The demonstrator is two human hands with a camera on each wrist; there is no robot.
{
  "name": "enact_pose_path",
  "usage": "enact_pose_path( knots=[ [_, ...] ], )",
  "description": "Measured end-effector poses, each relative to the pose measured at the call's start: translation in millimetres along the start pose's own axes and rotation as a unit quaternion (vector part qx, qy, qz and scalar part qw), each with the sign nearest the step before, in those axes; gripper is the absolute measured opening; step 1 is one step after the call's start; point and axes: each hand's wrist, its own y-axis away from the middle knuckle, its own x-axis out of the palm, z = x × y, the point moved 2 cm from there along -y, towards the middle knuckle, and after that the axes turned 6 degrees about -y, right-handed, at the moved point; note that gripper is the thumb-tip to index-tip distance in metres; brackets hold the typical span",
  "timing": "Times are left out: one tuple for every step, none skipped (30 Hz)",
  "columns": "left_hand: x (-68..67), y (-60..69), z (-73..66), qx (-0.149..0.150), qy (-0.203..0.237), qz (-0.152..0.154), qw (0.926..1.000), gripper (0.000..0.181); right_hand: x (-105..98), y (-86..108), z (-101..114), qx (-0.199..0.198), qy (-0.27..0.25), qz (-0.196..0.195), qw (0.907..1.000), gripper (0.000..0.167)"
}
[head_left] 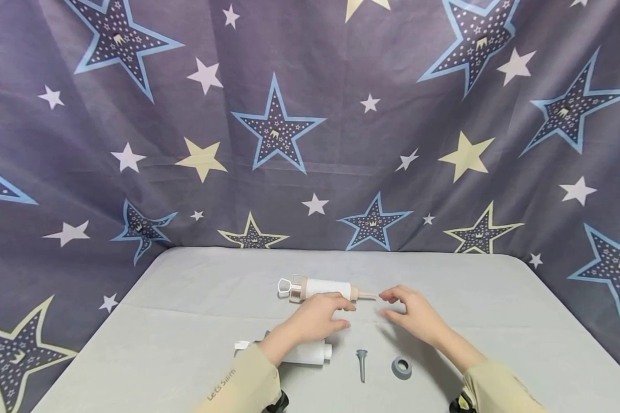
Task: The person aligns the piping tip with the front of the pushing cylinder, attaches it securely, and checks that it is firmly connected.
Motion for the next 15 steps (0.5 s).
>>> enact_pose_path(
  knots=[
    [0.6,0.5,-2.6,0.006,-0.001,0.002,1.0000,0.030,-0.9,2.2,0.3,-0.002,-0.002,0.003,1.0000,0.028],
    [1.6,0.8,-5.0,0.014,-0.002,0.003,0.9999,0.029,-1.8,4.6,0.7,-0.004,-0.004,0.008,1.0000,0.028],
    [2.5,1.1,-7.3,0.021,-0.003,0.003,0.9998,0.029,-2.5,6.9,0.9,-0.006,-0.004,0.014,0.9999,0.029],
    [3.8,1.4,-9.6,0.028,-0.006,0.003,0.9996,0.028,-3.4,9.3,1.1,-0.006,-0.005,0.019,0.9998,0.029],
    [5.0,1.7,-11.8,0.034,-0.008,0.005,0.9994,0.028,-4.0,11.8,0.9,-0.008,-0.008,0.026,0.9996,0.029],
    [6.4,2.0,-13.8,0.039,-0.009,0.006,0.9992,0.027,-4.5,14.3,1.0,-0.011,-0.013,0.032,0.9993,0.030],
    [7.7,2.1,-15.7,0.045,-0.011,0.007,0.9989,0.027,-5.1,16.7,1.4,-0.013,-0.018,0.038,0.9990,0.030],
    [8.5,2.5,-17.5,0.050,-0.012,0.009,0.9986,0.027,-5.9,18.9,2.0,-0.016,-0.021,0.044,0.9987,0.030],
    [9.6,2.9,-19.0,0.054,-0.013,0.011,0.9984,0.026,-6.6,21.0,2.7,-0.019,-0.024,0.051,0.9982,0.030],
    [11.0,3.0,-20.3,0.058,-0.014,0.013,0.9982,0.026,-6.9,23.1,3.1,-0.022,-0.030,0.058,0.9976,0.031],
    [12.1,3.0,-21.4,0.060,-0.014,0.017,0.9979,0.026,-7.4,25.0,3.9,-0.025,-0.036,0.066,0.9969,0.031],
    [13.2,3.0,-22.5,0.064,-0.014,0.020,0.9977,0.026,-7.8,26.8,4.7,-0.027,-0.042,0.072,0.9962,0.031],
    [14.0,3.1,-23.4,0.067,-0.014,0.024,0.9974,0.026,-8.3,28.5,5.4,-0.027,-0.047,0.079,0.9954,0.031],
    [15.0,3.1,-24.3,0.069,-0.014,0.029,0.9971,0.026,-8.5,30.2,5.9,-0.028,-0.052,0.087,0.9945,0.031],
    [15.6,3.3,-25.4,0.072,-0.011,0.033,0.9968,0.026,-8.5,32.0,6.1,-0.027,-0.056,0.094,0.9936,0.031]
  ],
)
